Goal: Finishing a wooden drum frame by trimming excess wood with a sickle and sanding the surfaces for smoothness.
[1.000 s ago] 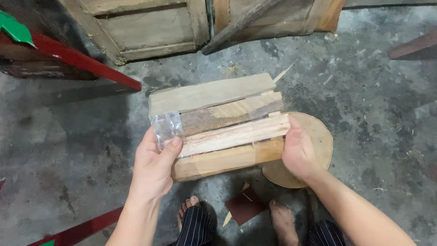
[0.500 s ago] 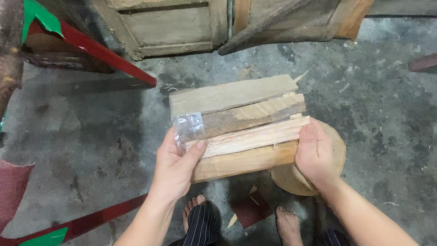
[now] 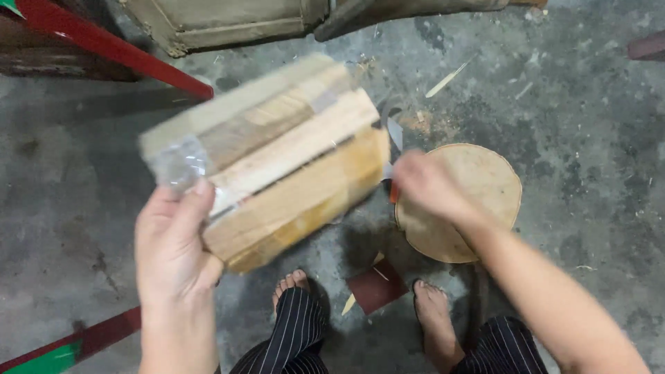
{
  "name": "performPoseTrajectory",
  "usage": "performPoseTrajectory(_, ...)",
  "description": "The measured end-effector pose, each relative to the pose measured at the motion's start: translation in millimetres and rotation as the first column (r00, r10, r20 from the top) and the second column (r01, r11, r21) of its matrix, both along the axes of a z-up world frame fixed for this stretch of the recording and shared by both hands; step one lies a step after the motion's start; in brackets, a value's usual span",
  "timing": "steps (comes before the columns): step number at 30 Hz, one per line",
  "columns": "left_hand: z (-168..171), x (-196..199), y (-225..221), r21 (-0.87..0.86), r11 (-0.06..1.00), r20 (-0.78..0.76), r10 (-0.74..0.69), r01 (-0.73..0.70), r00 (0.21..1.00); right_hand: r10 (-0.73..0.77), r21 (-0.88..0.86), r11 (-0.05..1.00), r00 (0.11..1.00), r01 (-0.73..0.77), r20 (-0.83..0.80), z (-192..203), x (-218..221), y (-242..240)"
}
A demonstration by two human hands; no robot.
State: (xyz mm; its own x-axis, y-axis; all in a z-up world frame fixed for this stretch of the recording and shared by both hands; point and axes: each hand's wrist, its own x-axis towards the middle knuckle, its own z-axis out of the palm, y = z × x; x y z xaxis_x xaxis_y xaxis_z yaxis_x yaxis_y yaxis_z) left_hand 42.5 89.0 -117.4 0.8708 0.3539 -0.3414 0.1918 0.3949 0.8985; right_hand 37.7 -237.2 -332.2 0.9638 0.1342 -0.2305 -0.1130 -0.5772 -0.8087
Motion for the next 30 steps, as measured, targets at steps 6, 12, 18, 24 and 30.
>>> performPoseTrajectory(6, 0, -2, 9, 0.178, 0.983, 0.049, 0.041, -0.049, 0.998, 0.733, -0.504, 0.471, 0.639, -0.724, -0.233, -167, -129, 66)
performPoseTrajectory(12, -6, -4, 18, 0.094, 0.993, 0.122, 0.056, -0.068, 0.991, 0.846, -0.567, 0.362, 0.516, -0.74, -0.133, -185, -212, 76)
performPoseTrajectory(18, -27, -4, 9, -0.081, 0.996, 0.046, -0.029, 0.033, 0.999, 0.557, -0.09, 0.682, 0.595, -0.726, -0.58, -116, -152, 68)
performPoseTrajectory(24, -42, 1, 2, -0.372, 0.925, -0.2, -0.155, 0.072, 0.967, 0.059, -0.227, 0.958, 0.897, -0.174, -0.438, 88, -44, -28)
performPoseTrajectory(30, -53, 4, -23, -0.338, 0.933, -0.327, -0.243, 0.128, 0.913, -0.318, -0.152, 0.884, 0.807, 0.442, 0.498, 99, -88, -61)
